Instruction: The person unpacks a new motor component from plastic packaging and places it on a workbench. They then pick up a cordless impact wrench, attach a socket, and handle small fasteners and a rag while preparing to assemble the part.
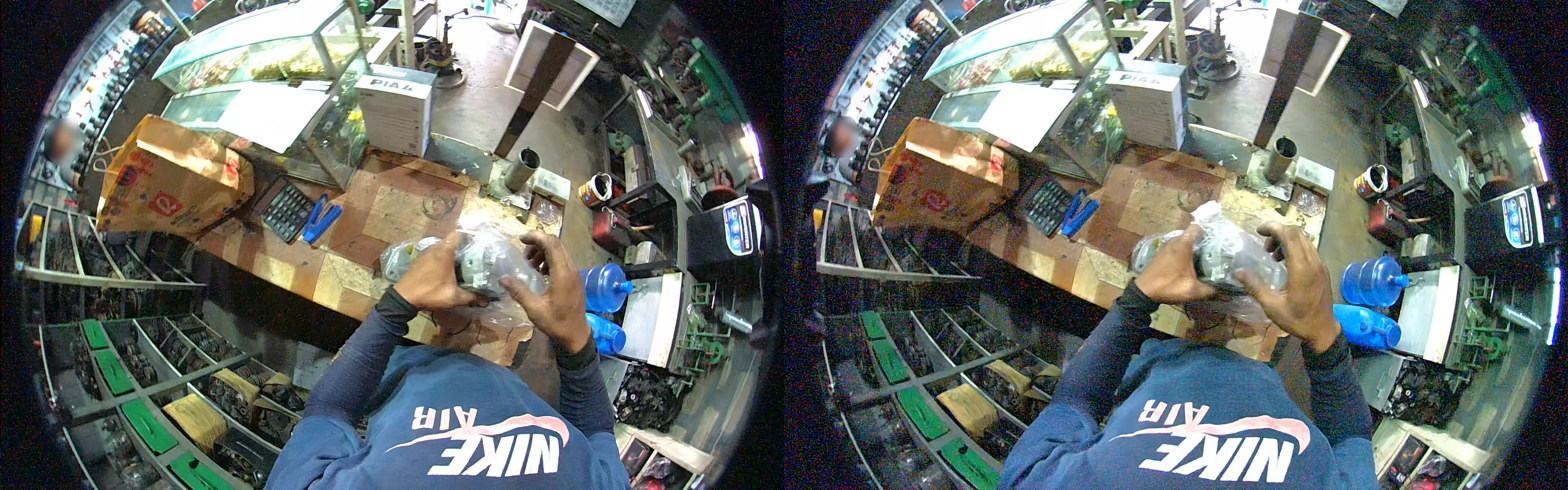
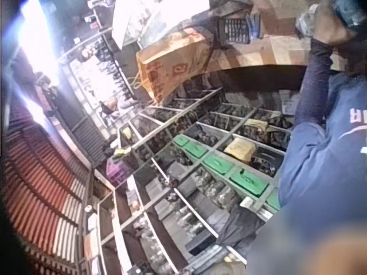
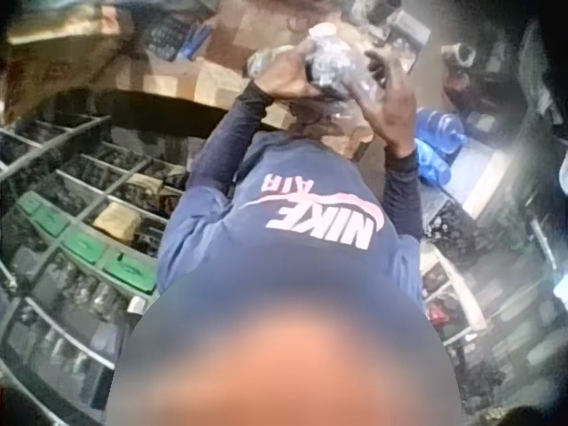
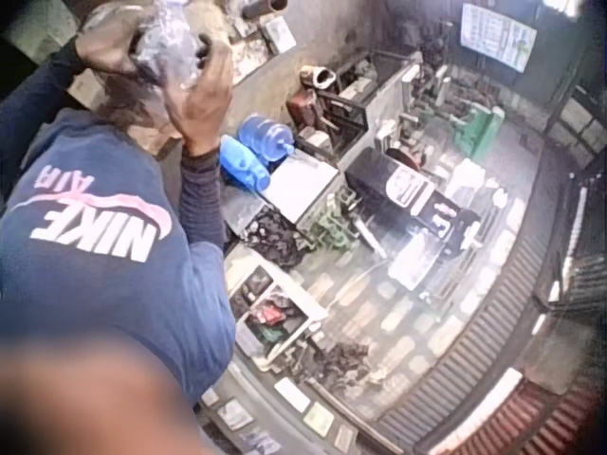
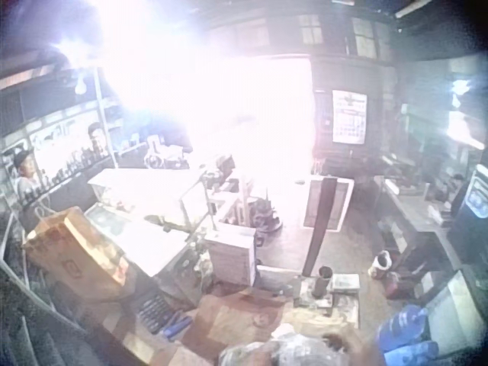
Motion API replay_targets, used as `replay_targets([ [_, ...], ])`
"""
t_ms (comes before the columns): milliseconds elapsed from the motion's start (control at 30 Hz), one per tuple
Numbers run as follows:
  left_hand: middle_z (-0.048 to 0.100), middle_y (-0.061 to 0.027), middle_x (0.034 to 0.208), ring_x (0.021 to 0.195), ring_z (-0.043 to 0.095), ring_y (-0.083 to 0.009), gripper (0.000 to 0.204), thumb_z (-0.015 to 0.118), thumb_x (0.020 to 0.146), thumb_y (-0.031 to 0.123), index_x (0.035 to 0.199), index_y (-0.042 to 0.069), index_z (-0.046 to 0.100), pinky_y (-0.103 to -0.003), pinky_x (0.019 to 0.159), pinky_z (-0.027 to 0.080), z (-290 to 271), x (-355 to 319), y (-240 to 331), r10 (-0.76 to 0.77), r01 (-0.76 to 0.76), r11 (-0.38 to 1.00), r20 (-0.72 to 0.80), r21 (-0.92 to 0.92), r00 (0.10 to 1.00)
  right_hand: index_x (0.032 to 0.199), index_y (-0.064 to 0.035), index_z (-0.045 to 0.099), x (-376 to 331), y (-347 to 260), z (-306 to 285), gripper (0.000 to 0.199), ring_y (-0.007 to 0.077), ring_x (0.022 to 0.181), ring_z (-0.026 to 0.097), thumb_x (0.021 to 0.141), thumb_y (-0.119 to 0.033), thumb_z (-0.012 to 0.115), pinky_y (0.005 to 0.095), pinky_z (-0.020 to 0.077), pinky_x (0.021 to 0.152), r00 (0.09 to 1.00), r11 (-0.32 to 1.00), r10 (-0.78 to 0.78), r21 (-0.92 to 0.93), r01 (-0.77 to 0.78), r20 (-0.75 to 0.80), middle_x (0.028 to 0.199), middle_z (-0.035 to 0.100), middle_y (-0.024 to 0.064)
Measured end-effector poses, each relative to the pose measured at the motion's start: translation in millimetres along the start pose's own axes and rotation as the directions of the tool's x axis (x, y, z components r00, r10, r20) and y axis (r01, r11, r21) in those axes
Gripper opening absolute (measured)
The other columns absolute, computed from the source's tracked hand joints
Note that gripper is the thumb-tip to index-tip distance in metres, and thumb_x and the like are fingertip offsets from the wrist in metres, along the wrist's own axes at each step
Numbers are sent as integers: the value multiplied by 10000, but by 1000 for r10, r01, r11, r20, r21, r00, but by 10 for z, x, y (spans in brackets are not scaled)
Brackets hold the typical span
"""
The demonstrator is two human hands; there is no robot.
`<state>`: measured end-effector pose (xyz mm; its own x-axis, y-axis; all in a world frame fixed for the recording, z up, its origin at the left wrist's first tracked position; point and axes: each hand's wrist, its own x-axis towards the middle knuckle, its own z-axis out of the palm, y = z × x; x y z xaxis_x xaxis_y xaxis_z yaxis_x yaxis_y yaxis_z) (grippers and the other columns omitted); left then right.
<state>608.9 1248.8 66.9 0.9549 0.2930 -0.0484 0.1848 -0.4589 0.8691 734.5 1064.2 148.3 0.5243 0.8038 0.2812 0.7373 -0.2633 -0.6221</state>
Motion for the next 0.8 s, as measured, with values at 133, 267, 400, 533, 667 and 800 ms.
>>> replay_targets([
  [133,642,-284,1079,1037,627,-453,630,789,620,186,1154,-62,565,-494,914,513,76,8,82,231,-219,971,-153,93,961,1197,-34,583,131,-66,314,455,347,911,673,838,-227,787,425,541,801,998,996,-54,-73,53,-15,1051,667,182],
  [267,628,-266,1073,992,603,-447,636,819,587,241,1117,-37,602,-512,896,486,141,-103,120,307,-296,952,-235,80,922,1222,-18,575,102,-33,429,419,406,867,672,872,-183,737,431,552,770,989,983,-149,-115,145,-22,1013,680,213],
  [400,602,-264,1223,1149,569,-431,740,839,594,315,1194,-40,590,-497,1015,435,253,-165,128,292,-249,952,-284,180,913,1205,-11,630,16,-50,371,311,409,870,691,922,-136,669,439,553,752,978,965,-203,-160,206,38,1031,695,219],
  [533,563,-280,1333,1267,520,-434,744,810,613,278,1230,-67,577,-500,1116,373,298,-200,141,253,-212,965,-336,153,907,1166,-16,708,37,-137,301,274,376,900,689,938,-162,669,428,549,764,962,932,-233,-316,180,-140,1070,692,202],
  [667,553,-284,1337,1277,511,-404,652,691,614,132,1215,-95,577,-469,1119,365,271,-178,223,262,-200,957,-330,211,907,1185,-3,705,22,-242,268,278,312,930,645,922,-92,683,369,516,835,971,948,-203,-274,162,-127,1029,643,171],
  [800,604,-249,1256,1237,548,-386,685,762,629,192,1235,-63,568,-469,1126,362,201,-206,304,284,-227,951,-312,208,906,1171,23,705,11,-331,212,267,301,865,619,918,-59,677,358,503,773,956,930,-272,-285,233,-106,969,617,157],
])
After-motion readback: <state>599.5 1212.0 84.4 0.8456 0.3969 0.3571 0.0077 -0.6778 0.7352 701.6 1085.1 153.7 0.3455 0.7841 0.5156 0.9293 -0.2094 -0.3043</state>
